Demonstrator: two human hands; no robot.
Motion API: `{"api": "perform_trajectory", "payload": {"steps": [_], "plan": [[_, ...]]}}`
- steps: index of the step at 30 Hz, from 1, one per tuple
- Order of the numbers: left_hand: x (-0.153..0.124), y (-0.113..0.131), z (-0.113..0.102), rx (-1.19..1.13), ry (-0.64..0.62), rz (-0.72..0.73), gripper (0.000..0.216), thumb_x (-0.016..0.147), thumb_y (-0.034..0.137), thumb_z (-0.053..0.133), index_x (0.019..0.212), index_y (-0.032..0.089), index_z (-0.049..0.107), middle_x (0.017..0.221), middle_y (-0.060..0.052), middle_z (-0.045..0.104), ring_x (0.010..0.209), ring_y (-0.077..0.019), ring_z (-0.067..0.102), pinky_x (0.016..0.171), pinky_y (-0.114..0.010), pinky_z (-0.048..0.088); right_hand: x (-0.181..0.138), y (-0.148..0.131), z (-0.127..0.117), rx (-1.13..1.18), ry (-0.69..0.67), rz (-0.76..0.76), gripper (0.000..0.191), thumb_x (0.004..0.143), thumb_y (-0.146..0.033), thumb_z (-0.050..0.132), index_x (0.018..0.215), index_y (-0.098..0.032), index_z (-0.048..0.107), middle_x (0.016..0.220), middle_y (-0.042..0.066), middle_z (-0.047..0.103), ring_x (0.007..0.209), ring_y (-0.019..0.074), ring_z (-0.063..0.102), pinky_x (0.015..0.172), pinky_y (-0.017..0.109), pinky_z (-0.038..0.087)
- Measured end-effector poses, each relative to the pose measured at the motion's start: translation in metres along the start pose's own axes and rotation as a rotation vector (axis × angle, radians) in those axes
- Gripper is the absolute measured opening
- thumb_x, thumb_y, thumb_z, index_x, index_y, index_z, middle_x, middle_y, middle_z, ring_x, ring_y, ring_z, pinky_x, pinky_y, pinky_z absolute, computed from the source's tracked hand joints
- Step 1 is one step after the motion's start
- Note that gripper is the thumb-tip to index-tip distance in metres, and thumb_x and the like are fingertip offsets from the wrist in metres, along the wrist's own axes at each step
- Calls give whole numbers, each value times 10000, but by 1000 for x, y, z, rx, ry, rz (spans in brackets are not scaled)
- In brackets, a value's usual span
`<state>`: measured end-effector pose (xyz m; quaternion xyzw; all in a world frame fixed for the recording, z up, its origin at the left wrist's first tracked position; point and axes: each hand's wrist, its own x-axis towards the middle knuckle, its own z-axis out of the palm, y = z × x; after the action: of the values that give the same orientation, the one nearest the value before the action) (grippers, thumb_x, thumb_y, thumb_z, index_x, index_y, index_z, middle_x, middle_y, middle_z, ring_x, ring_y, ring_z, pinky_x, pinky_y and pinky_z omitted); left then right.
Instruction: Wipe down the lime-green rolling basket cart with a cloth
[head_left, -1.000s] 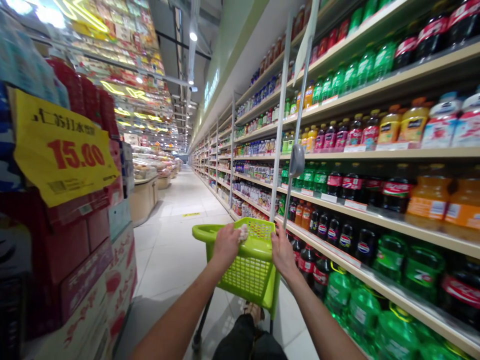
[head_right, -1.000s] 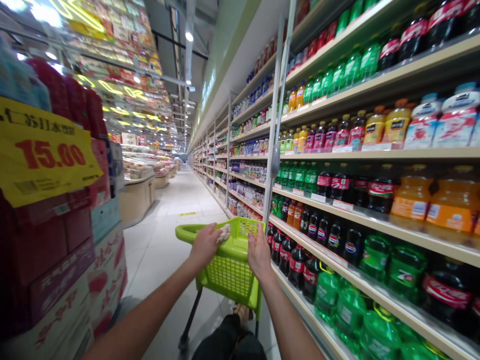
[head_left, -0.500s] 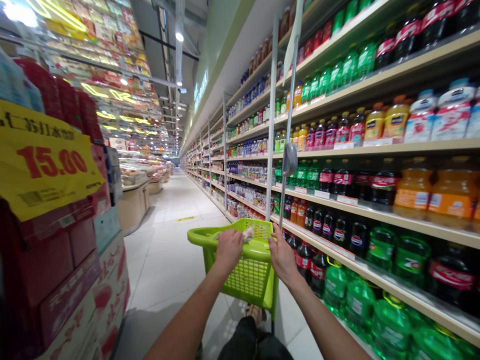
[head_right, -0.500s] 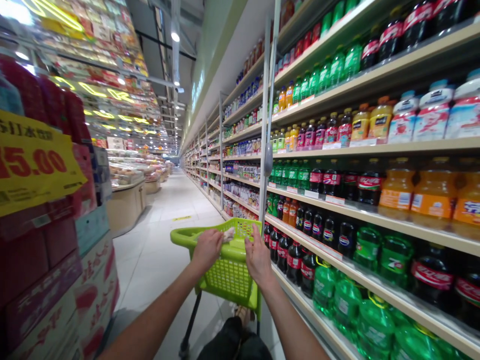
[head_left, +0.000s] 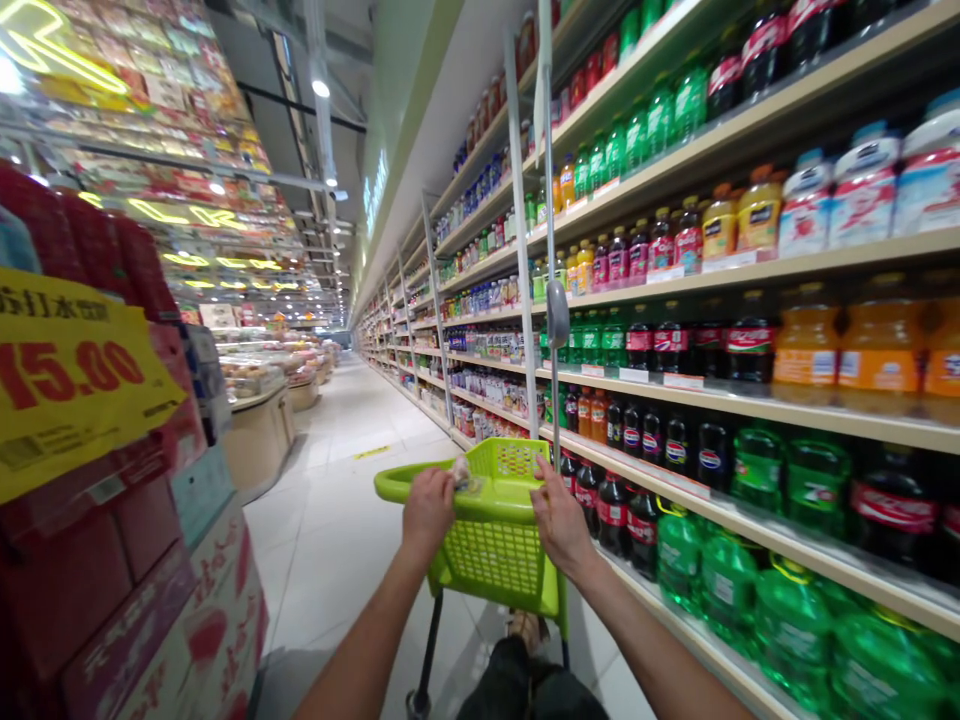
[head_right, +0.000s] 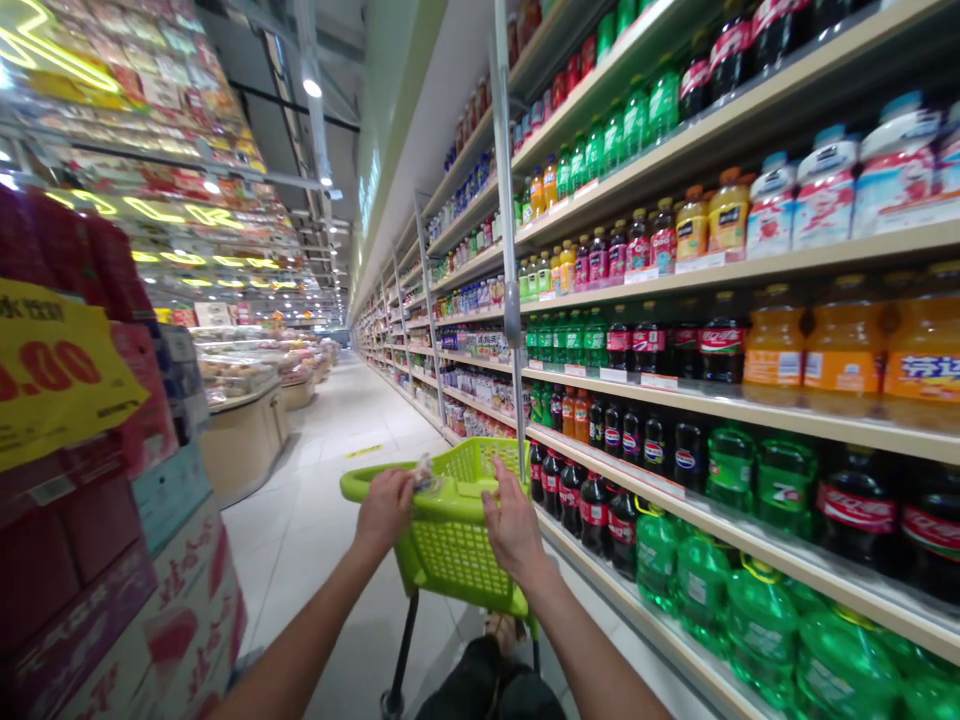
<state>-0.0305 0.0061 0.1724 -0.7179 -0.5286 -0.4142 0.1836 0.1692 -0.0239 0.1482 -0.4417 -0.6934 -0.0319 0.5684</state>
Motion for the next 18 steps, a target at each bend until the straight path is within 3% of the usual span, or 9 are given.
{"api": "perform_trajectory", "payload": {"steps": [3,6,9,11,14,16,18], "plan": [[2,5,4,-17,19,-5,203,809,191,386,795,181,588,899,-57,595,873,-188,504,820,-356,408,6,-6,0,-34,-23,47,476,879,-349,251,1310,-164,326,947,79,604,819,185,587,741,337,471],[2,49,16,-57,-114,185,209,820,183,384,760,182,584,851,-51,604,828,-174,509,780,-320,413,13,-10,4,-90,-39,108,482,878,-353,234,1293,-140,357,1004,103,609,897,215,584,777,354,454],[3,77,22,-37,-221,301,245,832,188,367,713,182,581,742,-48,591,747,-170,504,720,-308,413,19,-6,4,-84,-41,189,512,878,-364,212,1300,-104,339,927,105,641,793,223,614,708,350,466],[4,69,19,-40,-231,314,247,835,192,361,738,184,588,770,-51,595,776,-171,506,731,-308,411,23,-1,-1,-39,-46,228,525,878,-373,201,1305,-91,322,806,79,658,687,212,620,644,333,470],[5,28,8,-63,-144,185,251,840,223,352,779,186,592,821,-53,599,833,-179,508,775,-319,411,27,2,-8,-2,-75,246,522,879,-386,201,1293,-99,340,706,47,654,627,196,619,613,310,472],[5,2,2,-79,-68,41,240,831,230,357,784,180,588,822,-54,597,827,-184,511,787,-328,415,28,2,-9,-30,-92,226,497,876,-372,224,1273,-112,372,731,49,660,663,194,625,641,311,475],[2,-9,-1,-94,-44,-21,220,819,218,368,787,174,582,815,-55,592,814,-185,509,783,-329,419,28,2,-9,-87,-95,171,454,864,-333,267,1229,-121,433,854,72,665,770,197,624,710,317,471]]}}
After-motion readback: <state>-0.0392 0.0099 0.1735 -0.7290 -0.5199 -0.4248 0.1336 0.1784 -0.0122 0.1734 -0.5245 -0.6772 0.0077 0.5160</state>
